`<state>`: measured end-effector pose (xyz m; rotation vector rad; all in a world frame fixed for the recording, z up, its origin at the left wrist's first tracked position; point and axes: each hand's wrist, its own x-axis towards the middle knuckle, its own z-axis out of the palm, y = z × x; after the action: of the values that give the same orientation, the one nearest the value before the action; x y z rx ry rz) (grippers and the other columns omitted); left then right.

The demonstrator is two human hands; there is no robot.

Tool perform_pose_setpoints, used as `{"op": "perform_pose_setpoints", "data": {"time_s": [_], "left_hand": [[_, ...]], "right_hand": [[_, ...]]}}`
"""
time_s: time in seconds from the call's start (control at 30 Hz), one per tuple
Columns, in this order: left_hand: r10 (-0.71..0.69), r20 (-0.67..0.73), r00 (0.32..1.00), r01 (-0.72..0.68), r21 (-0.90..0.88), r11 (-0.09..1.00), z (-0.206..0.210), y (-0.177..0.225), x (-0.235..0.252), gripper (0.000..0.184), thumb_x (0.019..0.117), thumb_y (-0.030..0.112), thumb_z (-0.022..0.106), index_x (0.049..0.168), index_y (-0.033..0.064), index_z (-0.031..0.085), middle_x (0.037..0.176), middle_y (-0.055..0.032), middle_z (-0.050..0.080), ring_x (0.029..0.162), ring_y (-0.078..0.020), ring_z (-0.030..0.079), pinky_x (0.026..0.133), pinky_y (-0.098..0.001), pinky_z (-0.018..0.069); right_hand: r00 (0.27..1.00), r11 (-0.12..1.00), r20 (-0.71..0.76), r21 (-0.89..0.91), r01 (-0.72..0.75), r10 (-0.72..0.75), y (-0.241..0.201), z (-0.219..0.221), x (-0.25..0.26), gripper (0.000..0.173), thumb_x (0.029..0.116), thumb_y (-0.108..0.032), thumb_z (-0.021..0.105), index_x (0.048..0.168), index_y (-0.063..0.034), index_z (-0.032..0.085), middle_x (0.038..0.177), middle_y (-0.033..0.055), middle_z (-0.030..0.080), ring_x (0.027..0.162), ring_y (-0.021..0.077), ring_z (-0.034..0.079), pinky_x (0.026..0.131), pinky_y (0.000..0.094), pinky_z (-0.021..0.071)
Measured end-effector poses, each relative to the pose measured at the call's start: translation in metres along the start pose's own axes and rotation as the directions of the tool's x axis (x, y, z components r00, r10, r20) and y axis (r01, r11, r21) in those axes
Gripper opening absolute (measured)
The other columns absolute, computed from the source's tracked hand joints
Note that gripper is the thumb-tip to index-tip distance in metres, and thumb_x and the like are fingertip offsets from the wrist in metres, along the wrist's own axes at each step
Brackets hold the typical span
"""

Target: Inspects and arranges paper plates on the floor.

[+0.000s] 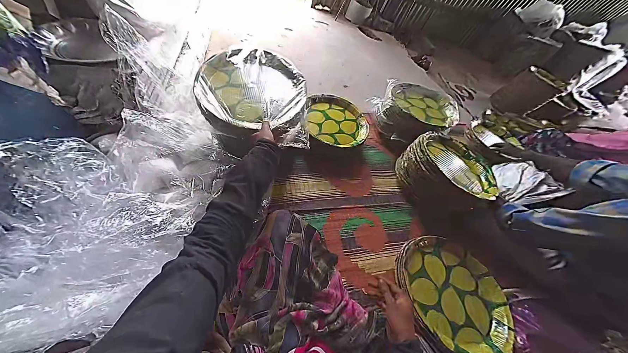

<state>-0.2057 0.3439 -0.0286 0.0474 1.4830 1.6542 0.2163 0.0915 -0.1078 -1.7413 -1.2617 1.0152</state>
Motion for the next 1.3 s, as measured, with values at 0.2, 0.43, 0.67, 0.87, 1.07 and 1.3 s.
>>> {"op": "perform_pose_setpoints", "data": {"time_s": [0.2, 0.43, 0.67, 0.87, 1.07, 1.3], "left_hand": [[0.018, 0.325, 0.945, -0.034, 0.044, 0.998, -0.02, -0.045, 0.012, 0.061, 0.1114, 0.04, 0.045, 0.154, -0.0014, 0.031, 0.126, -0.0219, 0.067, 0.099, -0.0252, 0.073, 0.084, -0.0381, 0.061], [-0.241, 0.71, 0.662, -0.189, 0.469, 0.863, -0.044, -0.113, -0.131, 0.039, 0.1111, 0.019, 0.049, 0.145, -0.0005, 0.046, 0.11, -0.0179, 0.069, 0.083, -0.0171, 0.067, 0.076, -0.0335, 0.0557], [-0.341, 0.917, 0.206, -0.621, 0.392, 0.678, -0.048, -0.175, -0.217, 0.038, 0.1077, 0.013, 0.053, 0.138, -0.0097, 0.052, 0.112, -0.026, 0.069, 0.092, -0.0277, 0.071, 0.087, -0.0419, 0.0574], [-0.389, 0.899, 0.2, -0.878, 0.341, 0.336, -0.049, -0.193, -0.216, 0.04, 0.1073, 0.017, 0.055, 0.139, -0.0083, 0.055, 0.131, -0.0319, 0.063, 0.127, -0.0435, 0.06, 0.113, -0.0556, 0.0417], [-0.354, 0.885, 0.303, -0.823, 0.43, 0.371, -0.054, -0.191, -0.222, 0.039, 0.1072, 0.013, 0.054, 0.14, -0.008, 0.054, 0.13, -0.0304, 0.065, 0.124, -0.0406, 0.063, 0.112, -0.0516, 0.0449], [-0.418, 0.809, 0.413, -0.526, 0.587, 0.616, -0.027, -0.23, -0.219, 0.038, 0.1101, 0.022, 0.052, 0.139, -0.0033, 0.053, 0.111, -0.0222, 0.069, 0.084, -0.0243, 0.069, 0.08, -0.0413, 0.0579]], "right_hand": [[0.979, 0.986, -0.127, -0.033, -0.163, 0.158, 0.051, 0.008, -0.036, 0.021, 0.1058, -0.003, 0.051, 0.116, 0.0114, 0.064, 0.087, 0.012, 0.072, 0.068, 0.0081, 0.067, 0.067, 0.0248, 0.0572], [0.993, 0.756, 0.026, -0.651, -0.073, 0.118, 0.04, 0.039, -0.01, 0.03, 0.1047, -0.016, 0.059, 0.124, 0.0036, 0.069, 0.116, 0.0299, 0.071, 0.113, 0.0487, 0.066, 0.1, 0.0674, 0.0458], [0.998, 0.748, 0.009, -0.663, -0.036, 0.056, 0.043, 0.04, -0.021, 0.03, 0.1072, -0.016, 0.053, 0.122, 0.0043, 0.07, 0.114, 0.0296, 0.071, 0.112, 0.048, 0.067, 0.099, 0.0663, 0.0461], [0.998, 0.699, 0.002, -0.713, -0.042, 0.063, 0.038, 0.038, -0.032, 0.033, 0.1087, -0.019, 0.051, 0.125, 0.003, 0.069, 0.118, 0.0303, 0.07, 0.115, 0.0483, 0.066, 0.1, 0.0653, 0.0462], [0.998, 0.623, -0.054, -0.781, -0.027, -0.024, 0.038, 0.036, -0.064, 0.042, 0.1096, -0.026, 0.046, 0.126, 0.0052, 0.069, 0.126, 0.0308, 0.068, 0.125, 0.0479, 0.061, 0.11, 0.0631, 0.0406], [0.981, 0.692, -0.191, -0.712, -0.121, -0.024, 0.05, 0.002, -0.053, 0.055, 0.1022, -0.027, 0.061, 0.146, 0.0037, 0.052, 0.145, 0.0309, 0.054, 0.136, 0.0453, 0.052, 0.115, 0.0569, 0.0397]]}}
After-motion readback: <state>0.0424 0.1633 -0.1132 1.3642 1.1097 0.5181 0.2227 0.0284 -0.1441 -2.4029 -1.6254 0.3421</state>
